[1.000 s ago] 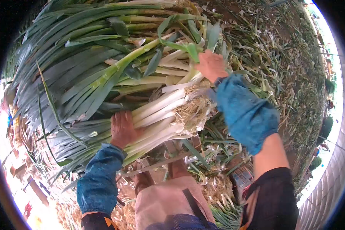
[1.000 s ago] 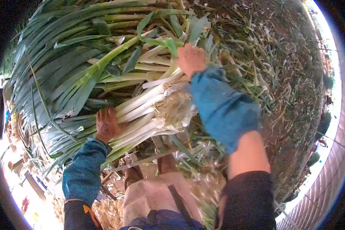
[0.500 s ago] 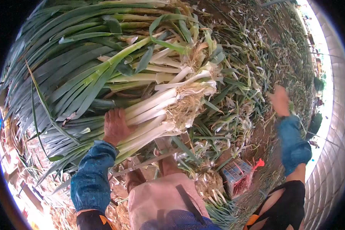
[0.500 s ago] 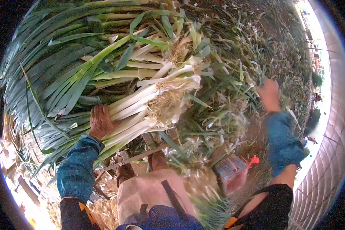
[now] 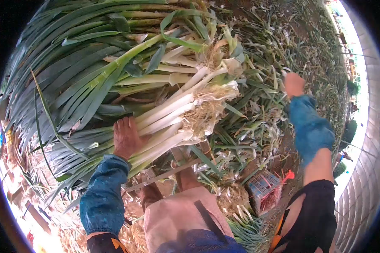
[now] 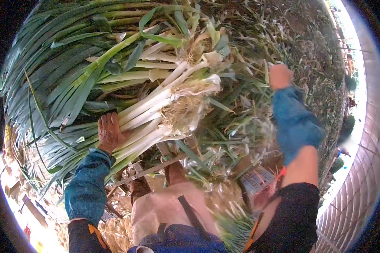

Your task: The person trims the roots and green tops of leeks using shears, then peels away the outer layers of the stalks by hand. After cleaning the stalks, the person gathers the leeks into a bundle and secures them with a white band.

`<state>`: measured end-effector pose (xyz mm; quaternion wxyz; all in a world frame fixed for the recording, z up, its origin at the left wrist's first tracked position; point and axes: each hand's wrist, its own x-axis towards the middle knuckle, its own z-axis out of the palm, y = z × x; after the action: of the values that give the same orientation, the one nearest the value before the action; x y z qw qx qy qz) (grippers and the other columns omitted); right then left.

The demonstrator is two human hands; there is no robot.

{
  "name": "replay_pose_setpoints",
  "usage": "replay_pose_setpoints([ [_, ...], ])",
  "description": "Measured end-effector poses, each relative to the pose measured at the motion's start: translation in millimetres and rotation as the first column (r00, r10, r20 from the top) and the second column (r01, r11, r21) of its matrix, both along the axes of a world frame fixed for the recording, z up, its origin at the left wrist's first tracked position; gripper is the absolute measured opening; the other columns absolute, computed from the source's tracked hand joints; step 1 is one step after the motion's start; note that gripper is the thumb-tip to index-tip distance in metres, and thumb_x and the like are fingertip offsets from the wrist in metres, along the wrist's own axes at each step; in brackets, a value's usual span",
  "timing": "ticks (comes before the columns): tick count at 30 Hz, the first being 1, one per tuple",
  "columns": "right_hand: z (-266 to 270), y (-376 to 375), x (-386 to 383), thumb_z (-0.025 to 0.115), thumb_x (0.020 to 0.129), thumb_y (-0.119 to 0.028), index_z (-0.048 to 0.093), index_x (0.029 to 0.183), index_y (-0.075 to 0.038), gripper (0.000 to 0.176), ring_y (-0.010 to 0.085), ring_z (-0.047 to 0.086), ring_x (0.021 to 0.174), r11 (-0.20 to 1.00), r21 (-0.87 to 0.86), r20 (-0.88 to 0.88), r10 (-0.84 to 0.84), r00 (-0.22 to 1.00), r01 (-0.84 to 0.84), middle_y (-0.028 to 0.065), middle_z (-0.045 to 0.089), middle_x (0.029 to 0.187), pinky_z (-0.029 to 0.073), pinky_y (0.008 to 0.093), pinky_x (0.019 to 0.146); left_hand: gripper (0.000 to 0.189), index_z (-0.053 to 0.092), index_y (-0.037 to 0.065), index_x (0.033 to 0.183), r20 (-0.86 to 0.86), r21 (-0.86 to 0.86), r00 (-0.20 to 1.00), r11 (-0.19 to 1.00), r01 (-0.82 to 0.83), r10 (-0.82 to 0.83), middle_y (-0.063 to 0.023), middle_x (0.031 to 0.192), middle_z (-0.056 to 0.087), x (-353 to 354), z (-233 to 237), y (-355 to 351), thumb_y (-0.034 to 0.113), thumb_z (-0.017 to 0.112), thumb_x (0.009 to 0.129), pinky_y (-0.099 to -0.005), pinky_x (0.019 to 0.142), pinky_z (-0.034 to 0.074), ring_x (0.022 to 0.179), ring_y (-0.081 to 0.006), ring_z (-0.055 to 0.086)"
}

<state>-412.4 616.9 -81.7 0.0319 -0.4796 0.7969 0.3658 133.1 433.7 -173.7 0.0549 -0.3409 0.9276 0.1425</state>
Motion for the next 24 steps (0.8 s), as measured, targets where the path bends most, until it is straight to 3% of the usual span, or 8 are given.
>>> replay_pose_setpoints([
  [3,18.8,68.6,-49.4,0.047,0.091,-0.023,0.056,0.116,-0.013,0.028,0.0314,0.059,0.087,0.964,-0.266,-0.134,-0.034,0.99,-0.003,0.0194,0.059,0.094,0.049,0.0451,0.068,0.084,0.044,-0.002,0.115,-0.014,-0.015,1.0,1.0,0.02,-0.021,-0.0194,0.104,0.048,-5.9,-1.4,-2.7,0.052,0.073,0.058,-0.0484,0.085,0.036,0.095,-0.0356,0.047],
  [5,-7.4,55.5,-56.5,0.045,0.092,-0.021,0.047,0.125,-0.017,0.034,0.0362,0.054,0.099,0.986,-0.164,0.082,-0.02,0.996,0.033,0.0227,0.052,0.108,0.045,0.0491,0.079,0.086,0.044,0.0,0.119,0.002,-0.043,0.998,0.998,0.055,-0.055,-0.0196,0.104,0.048,0.9,-4.0,-5.6,0.052,0.073,0.058,-0.0484,0.085,0.036,0.095,-0.0358,0.047],
  [8,-52.9,-15.2,-6.2,0.043,0.092,-0.02,0.047,0.127,-0.017,0.035,0.0373,0.053,0.102,0.803,-0.524,0.448,-0.024,0.894,0.284,0.0253,0.05,0.113,0.043,0.0472,0.084,0.093,0.041,0.004,0.127,0.165,0.135,0.98,0.987,0.088,-0.11,-0.0198,0.104,0.048,-13.0,26.3,-13.1,0.053,0.073,0.056,-0.0481,0.085,0.037,0.095,-0.0358,0.047],
  [9,-73.5,-44.2,14.9,0.047,0.09,-0.023,0.045,0.129,-0.012,0.041,0.0377,0.051,0.108,0.733,-0.464,0.607,-0.145,0.781,0.497,0.0277,0.05,0.113,0.043,0.0451,0.089,0.099,0.037,0.008,0.133,0.204,0.146,0.972,0.985,0.088,-0.117,-0.0196,0.108,0.049,-14.8,29.1,-13.7,0.051,0.076,0.054,-0.0473,0.084,0.039,0.099,-0.0365,0.048],
  [10,-120.7,-64.7,25.7,0.04,0.093,-0.023,0.044,0.125,-0.003,0.038,0.0345,0.049,0.111,0.622,-0.01,0.968,-0.19,0.164,0.783,0.0209,0.051,0.118,0.04,0.0394,0.091,0.098,0.037,0.008,0.132,0.146,0.155,0.977,0.979,0.132,-0.155,-0.0194,0.107,0.049,-18.9,31.5,-13.2,0.049,0.077,0.053,-0.0479,0.083,0.039,0.099,-0.036,0.048],
  [12,-85.3,-97.5,181.2,0.055,0.082,-0.055,0.04,0.125,0.003,0.073,0.0314,0.054,0.103,0.579,-0.415,0.828,-0.079,0.556,0.702,0.0194,0.056,0.105,0.039,0.0485,0.09,0.097,0.038,0.008,0.131,0.019,0.163,0.972,0.96,0.226,-0.232,-0.0188,0.105,0.05,-30.5,34.0,-16.5,0.046,0.078,0.051,-0.0491,0.081,0.038,0.098,-0.035,0.048],
  [19,-39.7,-91.2,164.3,0.056,0.082,-0.053,0.05,0.104,0.005,0.062,0.0346,0.059,0.081,0.886,-0.296,0.683,-0.064,0.727,0.356,0.0238,0.059,0.088,0.046,0.0423,0.073,0.094,0.04,0.006,0.127,0.094,0.171,0.994,0.985,0.039,-0.055,-0.0161,0.113,0.05,-46.3,21.2,5.9,0.042,0.08,0.05,-0.0485,0.084,0.038,0.102,-0.0347,0.049],
  [24,-97.8,-97.4,163.1,0.059,0.079,-0.042,0.061,0.096,-0.006,0.039,0.0351,0.059,0.081,0.611,-0.409,0.722,-0.238,0.649,0.678,0.0192,0.058,0.08,0.046,0.0447,0.069,0.098,0.04,0.004,0.127,0.121,0.169,0.991,0.985,0.038,-0.058,-0.0183,0.111,0.049,-40.6,19.4,26.1,0.049,0.078,0.05,-0.0483,0.085,0.038,0.101,-0.0345,0.048],
])
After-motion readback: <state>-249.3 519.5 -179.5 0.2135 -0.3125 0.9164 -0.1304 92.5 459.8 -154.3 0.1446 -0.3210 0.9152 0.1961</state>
